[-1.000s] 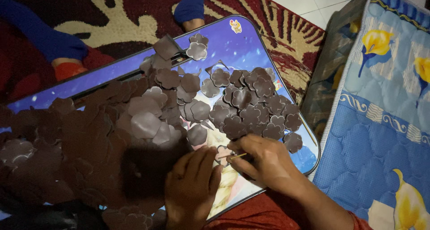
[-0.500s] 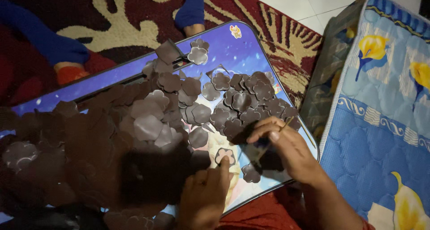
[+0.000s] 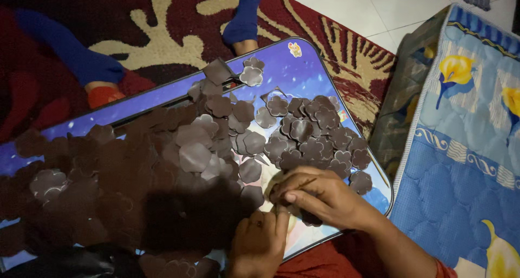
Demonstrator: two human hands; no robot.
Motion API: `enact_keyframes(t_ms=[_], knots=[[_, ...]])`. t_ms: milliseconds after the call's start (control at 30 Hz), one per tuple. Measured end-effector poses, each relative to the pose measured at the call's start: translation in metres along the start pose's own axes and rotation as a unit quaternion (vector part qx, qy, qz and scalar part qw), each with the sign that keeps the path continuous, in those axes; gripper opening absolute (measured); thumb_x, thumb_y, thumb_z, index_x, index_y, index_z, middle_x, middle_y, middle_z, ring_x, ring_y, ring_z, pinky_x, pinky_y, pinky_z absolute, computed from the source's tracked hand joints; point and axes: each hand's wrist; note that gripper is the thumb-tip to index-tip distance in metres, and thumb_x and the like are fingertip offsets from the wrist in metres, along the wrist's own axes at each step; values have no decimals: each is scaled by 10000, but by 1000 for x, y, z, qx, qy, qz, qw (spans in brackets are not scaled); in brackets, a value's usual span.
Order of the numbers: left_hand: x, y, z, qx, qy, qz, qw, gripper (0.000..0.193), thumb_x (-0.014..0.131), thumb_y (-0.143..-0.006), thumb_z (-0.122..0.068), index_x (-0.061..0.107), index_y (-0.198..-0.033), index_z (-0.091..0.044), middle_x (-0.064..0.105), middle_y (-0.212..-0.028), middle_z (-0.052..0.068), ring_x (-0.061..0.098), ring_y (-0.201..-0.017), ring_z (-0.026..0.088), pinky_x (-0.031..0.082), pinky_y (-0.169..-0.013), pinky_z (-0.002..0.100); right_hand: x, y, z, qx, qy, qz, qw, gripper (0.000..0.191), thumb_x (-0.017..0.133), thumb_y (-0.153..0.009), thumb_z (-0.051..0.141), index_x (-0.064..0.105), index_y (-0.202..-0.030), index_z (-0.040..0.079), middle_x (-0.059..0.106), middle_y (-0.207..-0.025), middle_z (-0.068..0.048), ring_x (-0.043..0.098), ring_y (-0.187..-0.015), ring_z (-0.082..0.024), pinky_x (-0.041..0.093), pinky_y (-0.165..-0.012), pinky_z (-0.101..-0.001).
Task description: The person sits on the floor and uses a small stick to trace or mark the edges of flower-shaped paper cutouts on a tray. They handle the cutouts one at a time, turning them over and placing them back on the tray.
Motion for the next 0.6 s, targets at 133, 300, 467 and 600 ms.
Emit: enact_keyframes(t_ms=[133,300,467,600], knots=[[-2,-2,0,-1,-26,-37,999,356,606,-849,-249,671,-1146,-64,537,-719,36,566,-669,212,445,-565,378,2,-2,-6,68,47,12,997,169,644,-1003,138,724,-959,-4,746,-937,-87,749,-876,-220,597,-773,-342],[-6,-6,-10,-13,-105,-41,994,248,617,-862,-216,676,-1079,-111,491,-685,18,541,-615,191,438,-524,363,4,-3,-7,-2,61,9,998,155,654,-1002,139,713,-975,-1,731,-954,-96,748,-901,-237,597,-797,-348],[-11,-6,-18,-39,-206,-60,976,238,606,-841,-161,678,-1064,-121,493,-688,42,501,-565,166,416,-492,313,5,-6,-4,-25,88,20,996,134,659,-1003,138,715,-996,16,745,-979,-84,753,-932,-251,597,-825,-362],[-11,-9,-21,-30,-234,-38,971,260,589,-818,-170,692,-1049,-110,487,-669,56,486,-538,162,425,-496,303,7,-6,-4,-46,118,16,992,128,671,-999,154,704,-1007,31,734,-982,-88,747,-944,-273,594,-831,-374]])
Point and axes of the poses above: each hand's wrist, its own y-axis away from the middle knuckle, its own x-axis out of the palm, z = x × y
